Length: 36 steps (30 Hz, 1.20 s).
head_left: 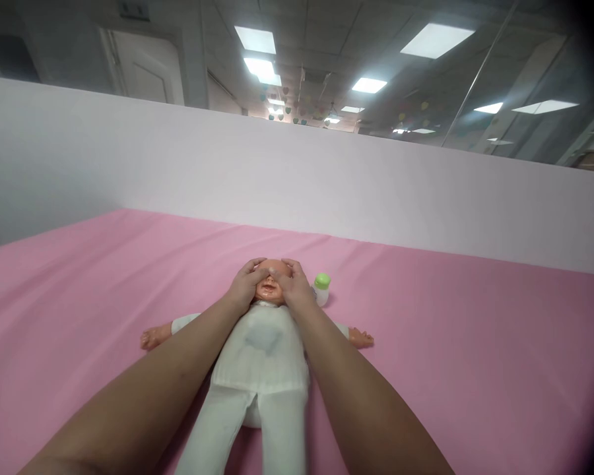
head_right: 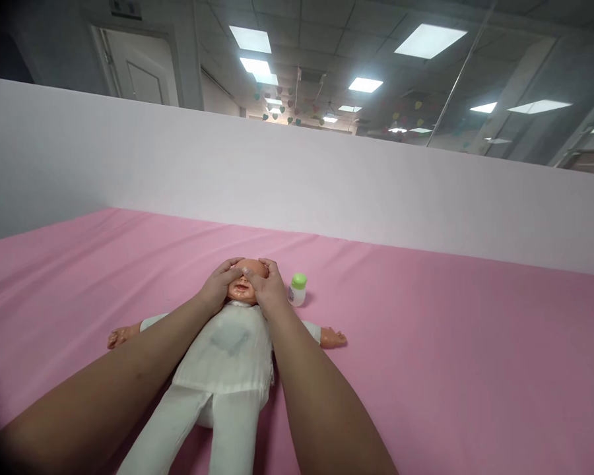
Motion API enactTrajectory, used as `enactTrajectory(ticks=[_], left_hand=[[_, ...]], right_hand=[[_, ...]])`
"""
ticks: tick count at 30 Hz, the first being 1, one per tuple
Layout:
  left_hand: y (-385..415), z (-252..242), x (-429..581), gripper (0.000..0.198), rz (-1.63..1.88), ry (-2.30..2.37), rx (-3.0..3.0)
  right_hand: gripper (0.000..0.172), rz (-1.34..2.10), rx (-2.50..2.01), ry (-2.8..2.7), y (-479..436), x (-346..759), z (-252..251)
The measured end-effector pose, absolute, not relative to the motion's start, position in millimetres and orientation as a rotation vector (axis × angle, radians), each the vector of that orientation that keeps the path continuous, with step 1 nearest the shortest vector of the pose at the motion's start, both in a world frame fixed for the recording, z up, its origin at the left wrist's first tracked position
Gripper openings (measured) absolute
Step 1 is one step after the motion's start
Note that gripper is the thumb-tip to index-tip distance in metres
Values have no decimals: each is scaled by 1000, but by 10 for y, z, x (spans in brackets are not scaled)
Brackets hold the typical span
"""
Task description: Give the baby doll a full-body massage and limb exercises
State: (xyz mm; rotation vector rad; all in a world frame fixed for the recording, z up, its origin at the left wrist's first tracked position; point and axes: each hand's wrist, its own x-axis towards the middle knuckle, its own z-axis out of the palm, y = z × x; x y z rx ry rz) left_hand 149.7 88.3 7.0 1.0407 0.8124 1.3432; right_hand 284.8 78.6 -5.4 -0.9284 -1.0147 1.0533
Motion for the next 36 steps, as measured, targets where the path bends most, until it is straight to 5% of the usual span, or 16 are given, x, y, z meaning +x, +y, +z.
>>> enactTrajectory(ticks=[15,20,27,32,36], left_hand=[[1055,-34,1504,48,1371,1155,1313],[771,40,1395,36,1422,1429,1639],[398,15,1176,46,1280,1494,2038],[426,35,1064,50,1175,1481,2072],[469,32,1070,50,1172,1451,2040]], right_hand=[[44,541,-1302,-1203,762,2903,-160],[55,357,-1411,-1269,527,2847,-101],[57,384,-1324,-1572,256,2974,-154],[96,466,-1360,-1610,284,3010,-163],[77,487,-1289,-1577,255,2989,-102]])
